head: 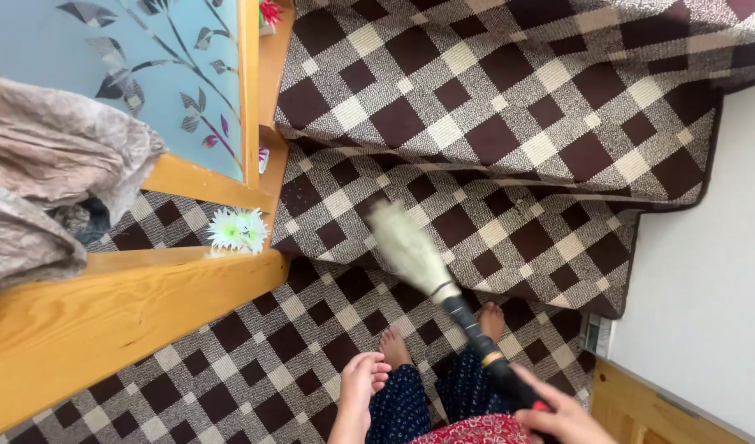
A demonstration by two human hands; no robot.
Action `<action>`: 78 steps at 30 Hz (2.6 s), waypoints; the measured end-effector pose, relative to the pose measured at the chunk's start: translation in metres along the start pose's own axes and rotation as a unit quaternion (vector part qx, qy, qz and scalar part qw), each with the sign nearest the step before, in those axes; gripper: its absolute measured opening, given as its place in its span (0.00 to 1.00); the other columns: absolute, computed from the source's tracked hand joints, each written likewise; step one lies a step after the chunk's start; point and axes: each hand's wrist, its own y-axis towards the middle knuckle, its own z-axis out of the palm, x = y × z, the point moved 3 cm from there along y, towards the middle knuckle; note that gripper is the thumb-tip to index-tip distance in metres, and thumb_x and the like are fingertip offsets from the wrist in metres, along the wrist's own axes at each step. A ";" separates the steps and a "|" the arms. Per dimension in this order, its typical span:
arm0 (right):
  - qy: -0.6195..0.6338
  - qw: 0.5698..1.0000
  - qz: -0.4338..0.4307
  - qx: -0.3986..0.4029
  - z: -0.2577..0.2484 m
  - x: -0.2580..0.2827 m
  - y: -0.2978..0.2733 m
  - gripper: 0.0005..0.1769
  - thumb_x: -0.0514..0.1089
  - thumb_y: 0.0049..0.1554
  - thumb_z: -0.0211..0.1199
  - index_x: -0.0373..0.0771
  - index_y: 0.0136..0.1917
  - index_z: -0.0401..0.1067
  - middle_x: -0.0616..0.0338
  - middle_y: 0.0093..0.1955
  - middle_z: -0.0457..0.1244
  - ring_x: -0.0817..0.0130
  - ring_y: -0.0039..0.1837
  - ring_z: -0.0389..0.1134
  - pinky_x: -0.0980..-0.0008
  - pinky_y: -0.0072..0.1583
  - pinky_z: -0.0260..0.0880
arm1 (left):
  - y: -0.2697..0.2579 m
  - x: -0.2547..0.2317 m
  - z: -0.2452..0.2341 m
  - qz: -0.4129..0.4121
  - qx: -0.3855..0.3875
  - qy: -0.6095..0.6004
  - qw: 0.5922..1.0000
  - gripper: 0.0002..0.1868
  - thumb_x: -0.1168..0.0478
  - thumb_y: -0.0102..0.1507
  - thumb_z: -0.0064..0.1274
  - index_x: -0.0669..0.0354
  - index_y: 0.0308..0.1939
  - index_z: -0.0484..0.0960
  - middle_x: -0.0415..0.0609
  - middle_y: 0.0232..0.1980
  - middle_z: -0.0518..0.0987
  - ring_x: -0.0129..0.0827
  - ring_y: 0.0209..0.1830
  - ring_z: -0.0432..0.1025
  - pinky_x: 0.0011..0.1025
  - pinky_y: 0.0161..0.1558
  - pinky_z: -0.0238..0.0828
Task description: Sweeping carpeted stairs and picking up items such as a cloth and decorative flowers.
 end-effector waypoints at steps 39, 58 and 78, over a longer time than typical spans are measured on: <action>-0.389 0.918 -0.073 0.010 0.149 0.170 0.014 0.50 0.43 0.51 0.69 0.66 0.82 0.53 0.66 0.38 0.69 0.74 0.36 0.70 0.72 0.44 0.72 | 0.018 -0.030 -0.075 0.023 -0.037 -0.124 0.991 0.17 0.59 0.69 0.39 0.65 0.50 0.82 0.52 0.38 0.84 0.29 0.35 0.75 0.28 0.41 0.74; -0.575 0.812 -0.099 -0.002 0.139 0.320 0.070 0.51 0.45 0.48 0.70 0.71 0.79 0.54 0.58 0.43 0.69 0.67 0.40 0.71 0.66 0.47 0.70 | 0.025 -0.020 -0.097 0.013 -0.060 -0.152 0.986 0.17 0.61 0.69 0.38 0.66 0.49 0.82 0.50 0.37 0.83 0.28 0.34 0.74 0.28 0.40 0.74; -0.530 0.846 -0.034 -0.049 0.113 0.298 0.067 0.51 0.46 0.52 0.71 0.72 0.82 0.50 0.57 0.37 0.66 0.68 0.36 0.68 0.68 0.43 0.69 | 0.030 -0.020 -0.092 0.018 -0.056 -0.164 0.985 0.18 0.61 0.68 0.38 0.67 0.48 0.82 0.50 0.37 0.84 0.28 0.35 0.75 0.28 0.41 0.75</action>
